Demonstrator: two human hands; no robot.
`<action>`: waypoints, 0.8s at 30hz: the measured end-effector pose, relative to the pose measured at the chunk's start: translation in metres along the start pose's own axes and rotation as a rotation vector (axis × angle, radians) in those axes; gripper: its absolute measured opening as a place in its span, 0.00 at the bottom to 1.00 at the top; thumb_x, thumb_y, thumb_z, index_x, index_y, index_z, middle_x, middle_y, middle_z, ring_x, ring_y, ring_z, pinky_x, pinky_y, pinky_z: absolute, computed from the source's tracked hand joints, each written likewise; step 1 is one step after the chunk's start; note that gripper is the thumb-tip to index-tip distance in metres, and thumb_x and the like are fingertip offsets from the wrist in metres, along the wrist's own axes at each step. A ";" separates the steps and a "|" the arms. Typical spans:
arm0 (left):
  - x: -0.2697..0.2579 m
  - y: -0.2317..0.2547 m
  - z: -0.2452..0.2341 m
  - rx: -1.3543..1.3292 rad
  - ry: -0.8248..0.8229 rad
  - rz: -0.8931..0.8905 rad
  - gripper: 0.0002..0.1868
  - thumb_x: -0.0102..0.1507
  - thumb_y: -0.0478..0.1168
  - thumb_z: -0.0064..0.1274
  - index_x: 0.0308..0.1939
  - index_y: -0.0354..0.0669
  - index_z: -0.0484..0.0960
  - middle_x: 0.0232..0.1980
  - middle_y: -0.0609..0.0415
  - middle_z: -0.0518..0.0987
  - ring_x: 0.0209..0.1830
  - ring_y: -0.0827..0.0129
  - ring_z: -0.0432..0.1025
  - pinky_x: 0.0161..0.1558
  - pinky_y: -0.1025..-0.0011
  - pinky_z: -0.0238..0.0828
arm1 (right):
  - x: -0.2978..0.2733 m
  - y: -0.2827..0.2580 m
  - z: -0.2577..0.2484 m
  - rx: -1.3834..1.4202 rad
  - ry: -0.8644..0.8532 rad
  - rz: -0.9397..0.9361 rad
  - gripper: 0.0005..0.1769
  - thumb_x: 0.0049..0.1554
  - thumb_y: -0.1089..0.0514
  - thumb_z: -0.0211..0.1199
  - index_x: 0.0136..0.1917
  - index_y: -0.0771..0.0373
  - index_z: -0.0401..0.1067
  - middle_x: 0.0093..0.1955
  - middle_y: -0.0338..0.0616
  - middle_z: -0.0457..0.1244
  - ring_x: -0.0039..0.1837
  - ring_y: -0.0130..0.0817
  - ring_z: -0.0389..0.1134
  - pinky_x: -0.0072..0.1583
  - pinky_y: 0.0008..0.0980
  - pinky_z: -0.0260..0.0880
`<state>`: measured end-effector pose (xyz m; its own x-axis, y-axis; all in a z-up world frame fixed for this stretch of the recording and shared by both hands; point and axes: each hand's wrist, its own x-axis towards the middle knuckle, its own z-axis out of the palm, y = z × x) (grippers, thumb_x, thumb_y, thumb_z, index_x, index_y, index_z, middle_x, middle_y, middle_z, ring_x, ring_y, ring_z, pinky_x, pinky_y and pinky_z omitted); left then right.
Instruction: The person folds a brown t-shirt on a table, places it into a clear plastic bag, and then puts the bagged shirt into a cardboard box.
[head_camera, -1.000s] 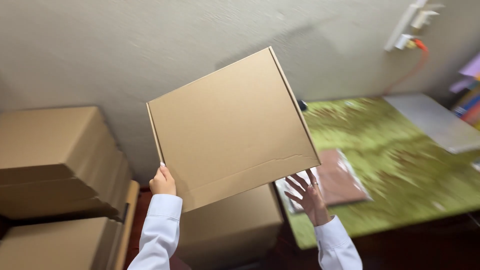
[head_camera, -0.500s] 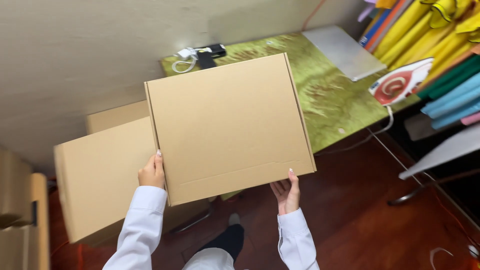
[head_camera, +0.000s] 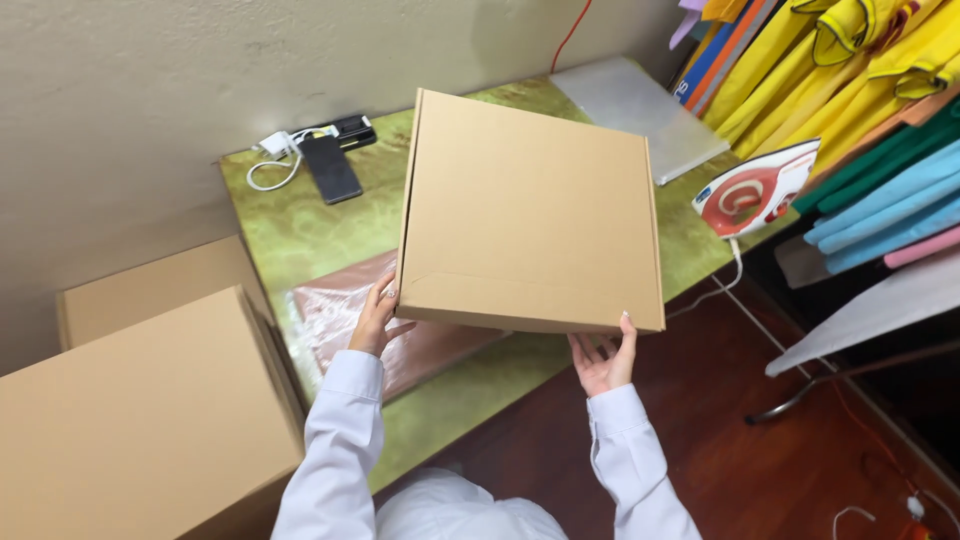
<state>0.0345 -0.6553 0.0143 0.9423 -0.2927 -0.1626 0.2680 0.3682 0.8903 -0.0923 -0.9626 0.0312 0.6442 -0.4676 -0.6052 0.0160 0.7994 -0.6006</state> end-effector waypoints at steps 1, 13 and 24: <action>0.007 -0.003 0.008 -0.004 0.000 0.004 0.35 0.54 0.54 0.47 0.63 0.51 0.55 0.65 0.37 0.49 0.64 0.40 0.47 0.50 0.42 0.56 | 0.011 -0.004 -0.002 -0.003 -0.003 -0.003 0.55 0.38 0.31 0.62 0.66 0.56 0.38 0.62 0.52 0.46 0.61 0.43 0.57 0.57 0.25 0.64; 0.082 -0.052 0.090 -0.048 0.273 -0.165 0.38 0.52 0.54 0.55 0.62 0.50 0.57 0.60 0.38 0.54 0.57 0.44 0.57 0.50 0.49 0.61 | 0.133 -0.068 0.002 -0.104 0.011 0.150 0.57 0.37 0.30 0.64 0.66 0.58 0.37 0.61 0.54 0.47 0.59 0.43 0.58 0.51 0.23 0.65; 0.133 -0.115 0.169 -0.144 0.618 -0.192 0.46 0.47 0.54 0.60 0.62 0.42 0.55 0.60 0.33 0.48 0.58 0.35 0.53 0.52 0.45 0.58 | 0.239 -0.149 0.004 -0.285 -0.025 0.326 0.58 0.36 0.32 0.64 0.67 0.59 0.38 0.62 0.54 0.48 0.59 0.42 0.59 0.49 0.18 0.64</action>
<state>0.0949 -0.8862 -0.0381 0.8054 0.1796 -0.5649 0.4263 0.4865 0.7626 0.0627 -1.1918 -0.0218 0.5991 -0.1959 -0.7764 -0.4008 0.7660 -0.5026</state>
